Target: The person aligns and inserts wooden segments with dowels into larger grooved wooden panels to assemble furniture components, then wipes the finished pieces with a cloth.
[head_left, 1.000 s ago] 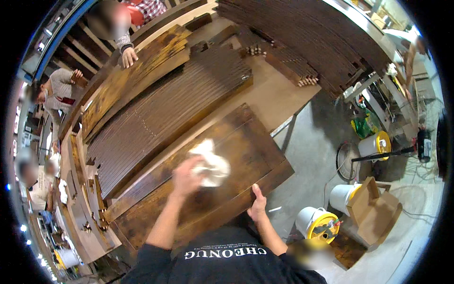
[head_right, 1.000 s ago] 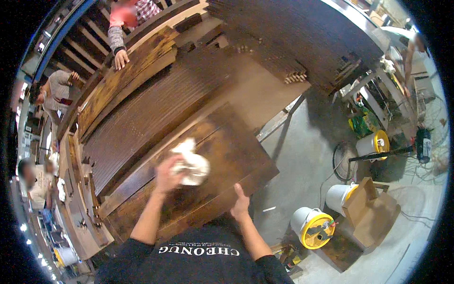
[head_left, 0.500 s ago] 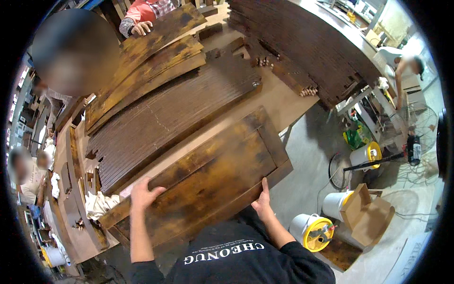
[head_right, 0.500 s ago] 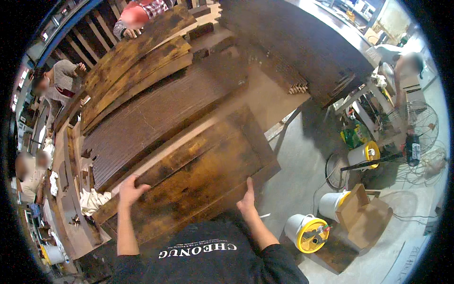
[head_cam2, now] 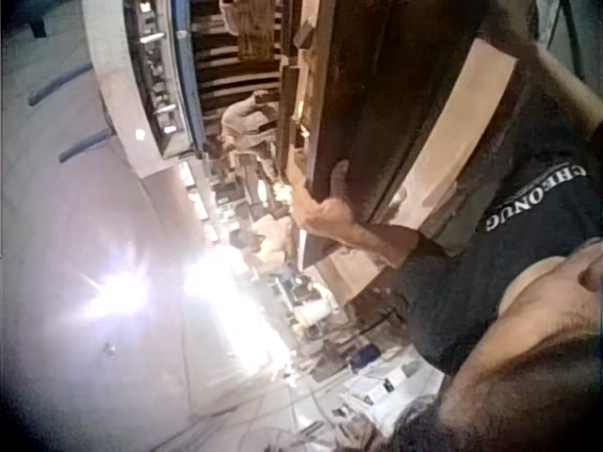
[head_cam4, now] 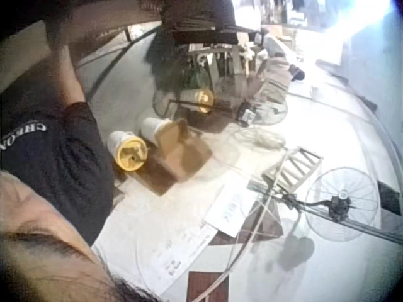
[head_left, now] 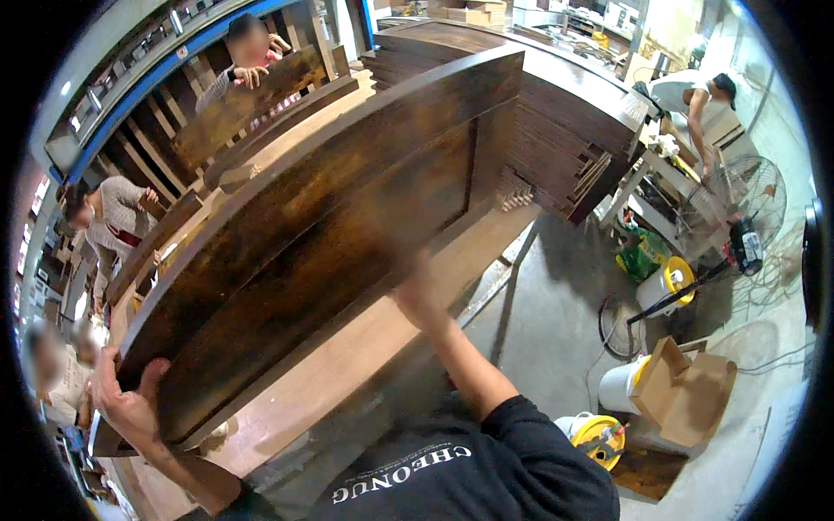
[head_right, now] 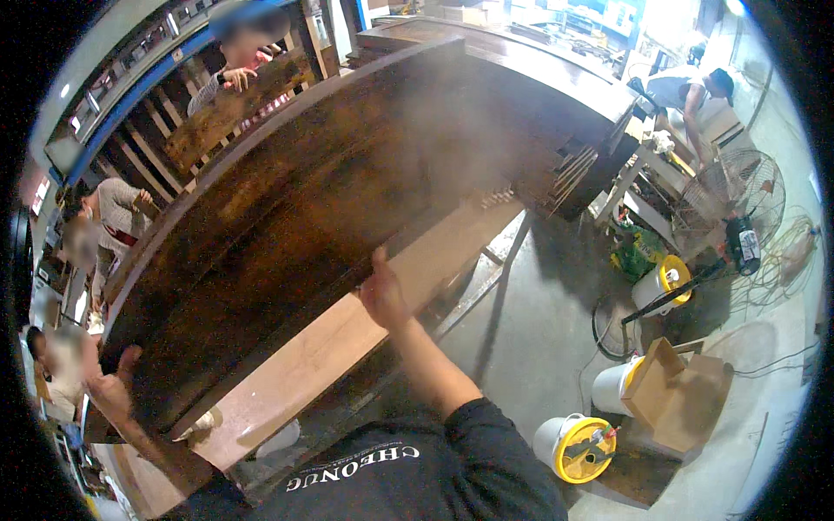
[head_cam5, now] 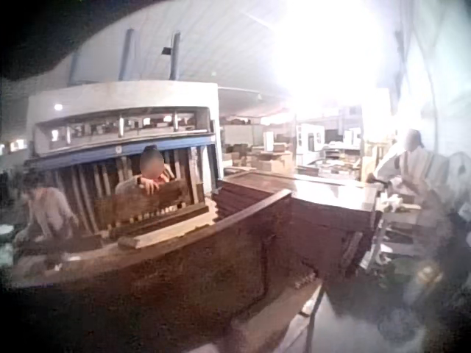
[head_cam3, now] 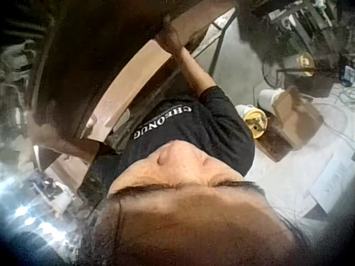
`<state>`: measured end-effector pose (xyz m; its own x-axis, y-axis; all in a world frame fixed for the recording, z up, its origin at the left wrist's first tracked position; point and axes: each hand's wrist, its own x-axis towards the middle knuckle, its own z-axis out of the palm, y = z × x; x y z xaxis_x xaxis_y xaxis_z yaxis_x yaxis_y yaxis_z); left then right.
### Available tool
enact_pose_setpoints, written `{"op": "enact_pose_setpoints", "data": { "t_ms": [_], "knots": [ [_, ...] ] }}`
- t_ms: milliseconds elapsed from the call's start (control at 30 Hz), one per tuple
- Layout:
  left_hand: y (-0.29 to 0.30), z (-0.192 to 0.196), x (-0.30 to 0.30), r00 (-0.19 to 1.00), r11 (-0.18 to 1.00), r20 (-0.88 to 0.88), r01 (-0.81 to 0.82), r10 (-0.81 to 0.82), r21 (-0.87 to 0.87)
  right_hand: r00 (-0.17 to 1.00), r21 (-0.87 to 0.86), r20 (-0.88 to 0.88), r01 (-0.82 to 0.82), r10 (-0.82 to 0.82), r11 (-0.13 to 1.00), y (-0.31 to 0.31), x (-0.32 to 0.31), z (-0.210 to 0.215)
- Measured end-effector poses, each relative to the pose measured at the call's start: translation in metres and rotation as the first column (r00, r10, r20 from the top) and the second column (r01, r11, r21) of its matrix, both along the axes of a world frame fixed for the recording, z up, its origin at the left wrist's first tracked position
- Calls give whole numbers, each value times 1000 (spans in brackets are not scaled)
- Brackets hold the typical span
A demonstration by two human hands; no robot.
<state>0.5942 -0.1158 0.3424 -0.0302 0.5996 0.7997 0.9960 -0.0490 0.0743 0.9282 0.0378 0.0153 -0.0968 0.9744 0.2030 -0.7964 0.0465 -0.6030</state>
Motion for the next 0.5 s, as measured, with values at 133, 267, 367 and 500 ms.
{"op": "enact_pose_setpoints", "data": {
  "t_ms": [133,267,367,500],
  "knots": [
    [56,-92,40,948,999,-316,-44,32,-29,688,-320,642,-161,338,934,-29,47,-2],
    [78,-151,55,931,987,-346,-147,116,-66,670,-336,706,33,228,941,-53,99,-55],
    [78,-150,57,952,993,-298,-97,73,-67,739,-285,673,304,-37,909,-35,136,-38],
    [84,-145,50,951,993,-299,-100,75,-70,611,-109,730,547,-307,830,42,166,-36]
  ]
}}
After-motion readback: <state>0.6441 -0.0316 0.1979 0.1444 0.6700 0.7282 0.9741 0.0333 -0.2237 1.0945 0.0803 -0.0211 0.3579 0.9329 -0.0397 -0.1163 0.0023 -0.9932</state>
